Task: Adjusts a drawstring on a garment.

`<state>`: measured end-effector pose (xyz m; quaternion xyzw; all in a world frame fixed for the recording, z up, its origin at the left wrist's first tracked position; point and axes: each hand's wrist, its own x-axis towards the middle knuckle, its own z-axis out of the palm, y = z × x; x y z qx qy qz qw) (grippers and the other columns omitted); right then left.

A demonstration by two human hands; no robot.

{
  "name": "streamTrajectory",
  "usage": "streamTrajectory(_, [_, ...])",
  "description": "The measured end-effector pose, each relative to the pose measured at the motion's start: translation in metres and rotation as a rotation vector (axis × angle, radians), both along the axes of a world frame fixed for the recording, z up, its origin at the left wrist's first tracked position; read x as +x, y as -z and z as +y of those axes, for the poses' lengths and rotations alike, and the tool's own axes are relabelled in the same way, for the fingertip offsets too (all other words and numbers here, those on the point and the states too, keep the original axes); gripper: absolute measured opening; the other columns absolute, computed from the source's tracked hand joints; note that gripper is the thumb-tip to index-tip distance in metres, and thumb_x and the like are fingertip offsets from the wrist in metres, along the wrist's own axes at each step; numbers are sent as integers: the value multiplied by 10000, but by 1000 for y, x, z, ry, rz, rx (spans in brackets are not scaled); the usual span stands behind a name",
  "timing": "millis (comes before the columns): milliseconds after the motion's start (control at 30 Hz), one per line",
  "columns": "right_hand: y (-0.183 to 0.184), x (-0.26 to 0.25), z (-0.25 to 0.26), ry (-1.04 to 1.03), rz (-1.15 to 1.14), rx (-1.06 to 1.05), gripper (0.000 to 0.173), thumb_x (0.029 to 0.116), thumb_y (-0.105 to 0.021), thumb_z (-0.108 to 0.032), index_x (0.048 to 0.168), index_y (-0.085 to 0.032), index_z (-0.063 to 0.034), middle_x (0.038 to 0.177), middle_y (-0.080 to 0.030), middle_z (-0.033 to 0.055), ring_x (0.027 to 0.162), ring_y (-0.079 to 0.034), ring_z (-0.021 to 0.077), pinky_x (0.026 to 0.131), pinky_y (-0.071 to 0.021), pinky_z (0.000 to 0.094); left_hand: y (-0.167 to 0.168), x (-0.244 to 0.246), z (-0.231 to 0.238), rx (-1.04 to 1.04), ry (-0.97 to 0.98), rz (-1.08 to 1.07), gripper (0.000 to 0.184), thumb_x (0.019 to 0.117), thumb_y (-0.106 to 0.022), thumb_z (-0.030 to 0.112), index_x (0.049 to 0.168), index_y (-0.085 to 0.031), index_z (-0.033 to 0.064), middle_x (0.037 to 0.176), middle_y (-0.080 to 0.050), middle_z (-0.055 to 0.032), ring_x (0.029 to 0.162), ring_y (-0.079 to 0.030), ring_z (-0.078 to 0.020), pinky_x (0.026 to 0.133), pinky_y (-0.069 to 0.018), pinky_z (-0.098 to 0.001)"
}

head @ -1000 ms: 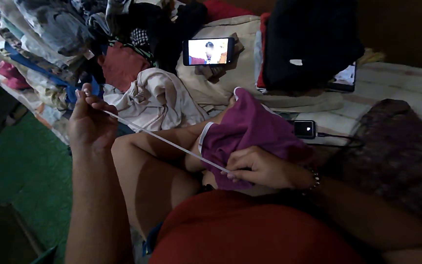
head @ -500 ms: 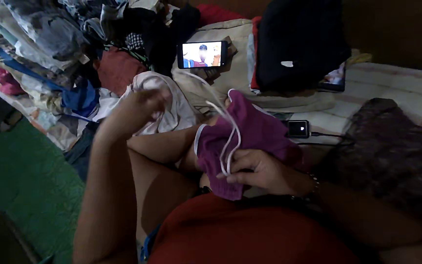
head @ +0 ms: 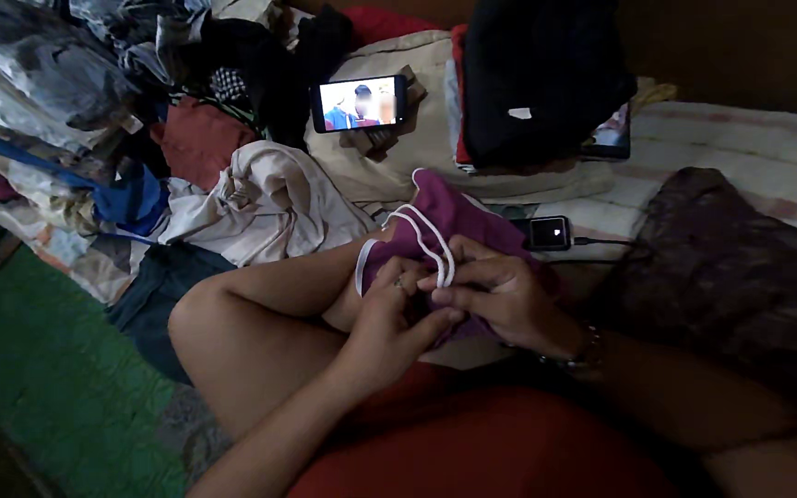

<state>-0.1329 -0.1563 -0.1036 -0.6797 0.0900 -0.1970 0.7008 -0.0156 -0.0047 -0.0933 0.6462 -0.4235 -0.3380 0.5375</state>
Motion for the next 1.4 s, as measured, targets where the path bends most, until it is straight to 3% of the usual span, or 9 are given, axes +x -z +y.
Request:
streamTrajectory(200, [2,1,-3,-16,-29,50,109,949,-715,-147,982,-798,-85,984,-662,-49,902,-621,4,796,-551,156,5,-1,-2,-65,27,-41,243,1032,-574,200,1119,-668,-6,1103,-641,-61,1110,-577,-100,1031,-455,-326])
streamTrajectory(367, [6,2,-2,42,-12,3,148,984,-654,-113,1018,-782,-48,995,-694,-31,917,-647,20,810,-568,182,9,-3,-3,-124,-70,-263,165,1008,-607,187,987,-650,30,998,-646,-78,1006,-603,-121,936,-489,-292])
streamTrajectory(500, [3,3,-4,20,109,-70,220,1022,-568,-118,1081,-751,-11,1009,-690,-16,938,-644,12,843,-556,173,13,-1,-4,-201,-116,-457,133,1000,-599,186,1042,-654,72,988,-622,-82,987,-598,-137,915,-488,-287])
streamTrajectory(633, [1,2,-4,-58,171,-129,243,1006,-591,-139,1146,-727,6,1027,-678,-4,948,-629,-19,853,-538,138,18,-1,-3,-209,-156,-592,145,1033,-582,270,1061,-653,147,1148,-595,-71,1154,-543,-156,1036,-419,-323])
streamTrajectory(733, [3,2,-6,-77,147,-206,210,996,-612,-154,1009,-756,-2,992,-674,7,934,-613,-29,837,-516,121,19,0,-2,-215,-168,-696,136,1055,-537,296,1078,-619,190,1256,-583,-22,1264,-481,-154,1110,-318,-352])
streamTrajectory(800, [2,2,-7,-128,132,-287,203,980,-607,-134,970,-759,1,1023,-671,44,957,-607,-19,841,-508,118,19,3,-2,-231,-153,-731,158,1072,-498,281,1091,-610,170,1244,-618,-29,1279,-508,-179,1116,-353,-368])
streamTrajectory(1067, [3,0,-4,-111,49,-465,188,939,-611,-90,847,-745,3,947,-677,87,892,-608,10,792,-489,111,18,6,-3,-163,-110,-732,231,1088,-454,280,1117,-624,127,997,-627,-74,1011,-613,-183,999,-443,-397])
streamTrajectory(1233, [3,-1,-4,-93,26,-529,188,949,-618,-108,853,-746,-8,914,-669,86,854,-604,26,762,-485,116,17,4,-4,-158,-176,-884,227,1089,-421,283,1087,-615,164,936,-636,-29,995,-611,-143,1108,-298,-444])
streamTrajectory(1400, [4,0,-3,-28,17,-559,182,935,-626,-116,836,-744,-19,865,-673,76,803,-597,15,722,-473,111,16,4,-3,-106,-192,-906,266,1085,-422,317,1111,-642,170,925,-628,-33,975,-606,-148,1091,-286,-466])
